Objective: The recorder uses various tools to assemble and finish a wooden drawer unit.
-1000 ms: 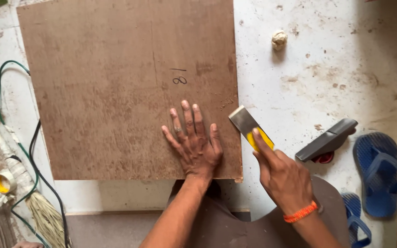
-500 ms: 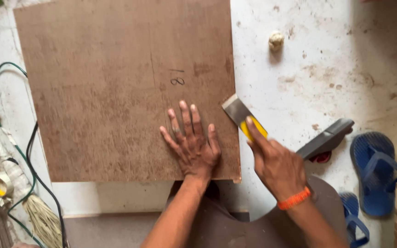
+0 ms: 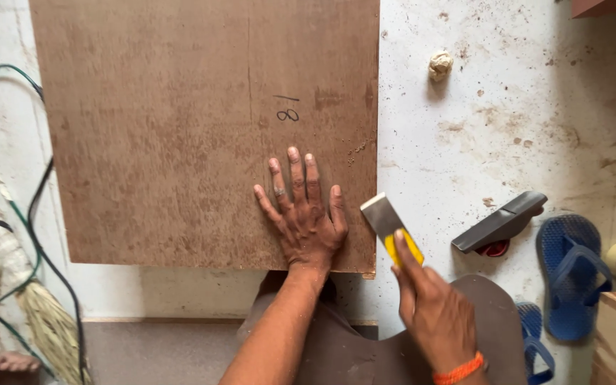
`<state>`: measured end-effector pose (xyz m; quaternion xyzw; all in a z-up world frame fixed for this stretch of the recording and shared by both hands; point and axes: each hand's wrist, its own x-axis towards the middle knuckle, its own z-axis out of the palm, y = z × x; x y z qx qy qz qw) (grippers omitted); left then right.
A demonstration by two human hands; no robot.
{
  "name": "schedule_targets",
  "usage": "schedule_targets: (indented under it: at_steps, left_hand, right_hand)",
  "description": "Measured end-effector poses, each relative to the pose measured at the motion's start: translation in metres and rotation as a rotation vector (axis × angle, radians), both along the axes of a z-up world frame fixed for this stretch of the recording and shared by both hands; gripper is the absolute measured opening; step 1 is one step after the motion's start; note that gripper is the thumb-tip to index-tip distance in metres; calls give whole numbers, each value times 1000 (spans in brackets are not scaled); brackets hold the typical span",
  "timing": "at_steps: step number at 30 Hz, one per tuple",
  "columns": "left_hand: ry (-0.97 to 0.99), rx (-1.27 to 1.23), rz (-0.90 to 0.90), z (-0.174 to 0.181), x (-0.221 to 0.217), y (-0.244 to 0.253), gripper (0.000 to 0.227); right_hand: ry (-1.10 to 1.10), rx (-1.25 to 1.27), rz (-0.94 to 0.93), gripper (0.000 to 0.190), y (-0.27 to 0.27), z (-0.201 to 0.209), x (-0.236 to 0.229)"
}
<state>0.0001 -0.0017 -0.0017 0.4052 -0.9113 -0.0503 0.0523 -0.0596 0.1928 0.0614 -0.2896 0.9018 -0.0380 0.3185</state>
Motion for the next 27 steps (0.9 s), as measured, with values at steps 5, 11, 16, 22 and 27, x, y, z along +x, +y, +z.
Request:
schedule_targets:
  at_steps: [5, 11, 16, 22, 27]
  left_hand:
    - [22, 19, 16, -2, 0, 0, 63]
    - [35, 47, 24, 1, 0, 0, 63]
    - [44, 44, 26, 1, -1, 0, 62]
    - [50, 47, 29, 1, 0, 1, 62]
    - [28, 58, 23, 2, 0, 0, 63]
  right_hand:
    - [108, -256, -141, 60, 6, 14, 30]
    - [58, -150, -214, 59, -6, 16, 32]
    - [58, -121, -188, 58, -10, 13, 32]
    - [55, -173, -198, 59, -6, 2, 34]
    - [22, -144, -253, 60, -19, 10, 23]
